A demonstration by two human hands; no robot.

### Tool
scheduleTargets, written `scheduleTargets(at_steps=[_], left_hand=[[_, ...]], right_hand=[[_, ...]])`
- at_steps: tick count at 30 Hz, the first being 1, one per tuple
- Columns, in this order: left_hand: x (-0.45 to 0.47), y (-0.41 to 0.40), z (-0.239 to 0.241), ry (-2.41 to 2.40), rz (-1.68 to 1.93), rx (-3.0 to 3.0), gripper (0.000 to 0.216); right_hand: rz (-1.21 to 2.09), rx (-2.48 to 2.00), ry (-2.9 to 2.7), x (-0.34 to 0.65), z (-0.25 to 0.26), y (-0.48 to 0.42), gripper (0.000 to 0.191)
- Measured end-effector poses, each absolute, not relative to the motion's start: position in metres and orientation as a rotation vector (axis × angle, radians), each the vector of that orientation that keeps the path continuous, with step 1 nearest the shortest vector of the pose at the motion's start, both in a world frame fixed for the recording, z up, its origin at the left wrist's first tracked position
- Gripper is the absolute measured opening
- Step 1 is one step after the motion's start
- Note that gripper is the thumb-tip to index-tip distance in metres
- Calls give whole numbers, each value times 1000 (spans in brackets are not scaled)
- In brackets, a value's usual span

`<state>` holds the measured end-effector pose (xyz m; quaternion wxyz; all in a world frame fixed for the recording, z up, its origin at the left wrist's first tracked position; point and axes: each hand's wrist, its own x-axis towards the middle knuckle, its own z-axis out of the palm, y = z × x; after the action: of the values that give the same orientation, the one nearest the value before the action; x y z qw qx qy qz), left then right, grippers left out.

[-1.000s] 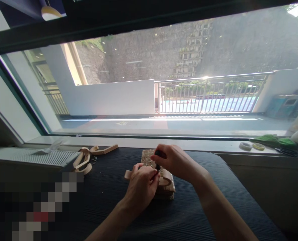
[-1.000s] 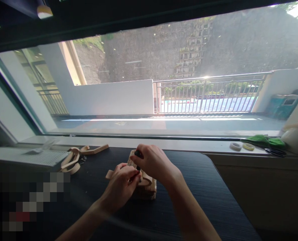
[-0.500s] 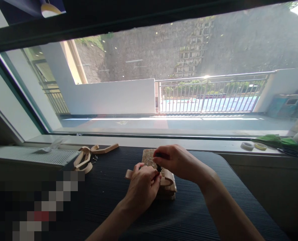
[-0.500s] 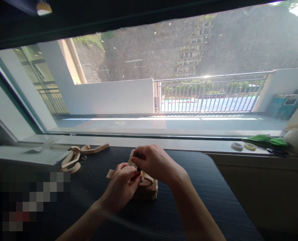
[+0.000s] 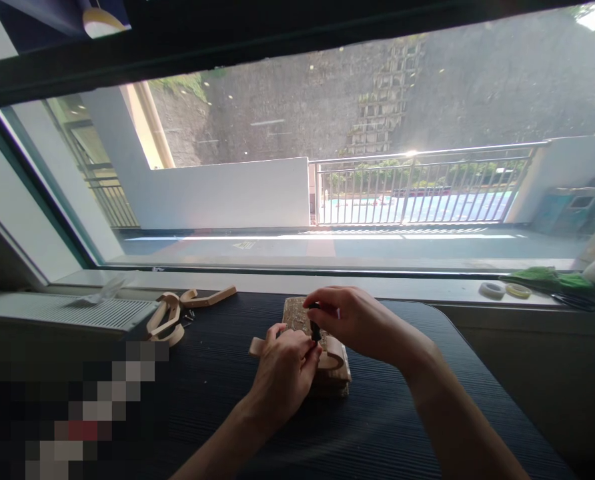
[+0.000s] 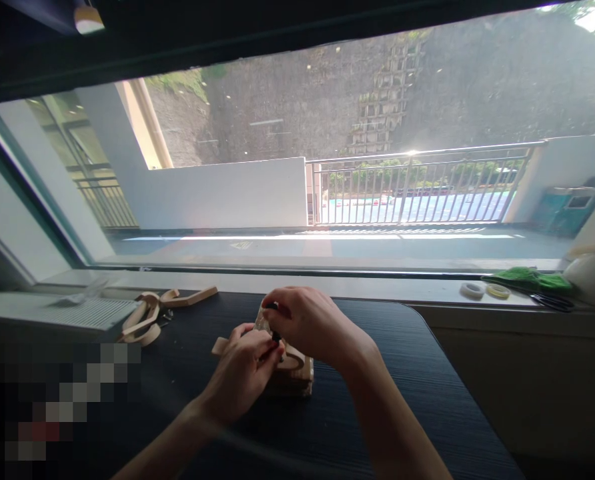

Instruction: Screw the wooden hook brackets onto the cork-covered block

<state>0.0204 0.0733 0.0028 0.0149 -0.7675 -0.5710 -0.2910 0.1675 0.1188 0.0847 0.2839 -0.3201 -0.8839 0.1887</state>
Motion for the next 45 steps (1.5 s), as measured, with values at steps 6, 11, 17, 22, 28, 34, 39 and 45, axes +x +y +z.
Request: scheduleTargets(at_steps=[6, 11, 17, 22, 28, 34, 39, 45], left_hand=[[21, 73, 3, -1787, -909, -2388, 22], [22, 73, 2, -1785, -898, -2378, 22], [21, 74, 3, -1793, -888, -2385, 22], [20, 74, 3, -1789, -890, -2393, 21], [22, 74, 1, -1776, -894, -2394, 23], [23, 75, 0, -1772, -894, -2402, 23], [21, 75, -1, -1768, -912, -2414, 22], [21, 74, 1, -1774, -924, -2419, 22]], right_hand=[[553, -863, -2336, 168, 84, 122, 19], [471, -911, -2341, 165, 80, 124, 18], [459, -925, -2367, 165, 84, 116, 24], [546, -895, -2389, 168, 87, 113, 24], [553, -943, -2371, 171, 85, 118, 23], [454, -975, -2362, 173, 80, 122, 22], [466, -944, -2379, 174, 84, 118, 27], [564, -824, -2363, 174, 87, 119, 26]])
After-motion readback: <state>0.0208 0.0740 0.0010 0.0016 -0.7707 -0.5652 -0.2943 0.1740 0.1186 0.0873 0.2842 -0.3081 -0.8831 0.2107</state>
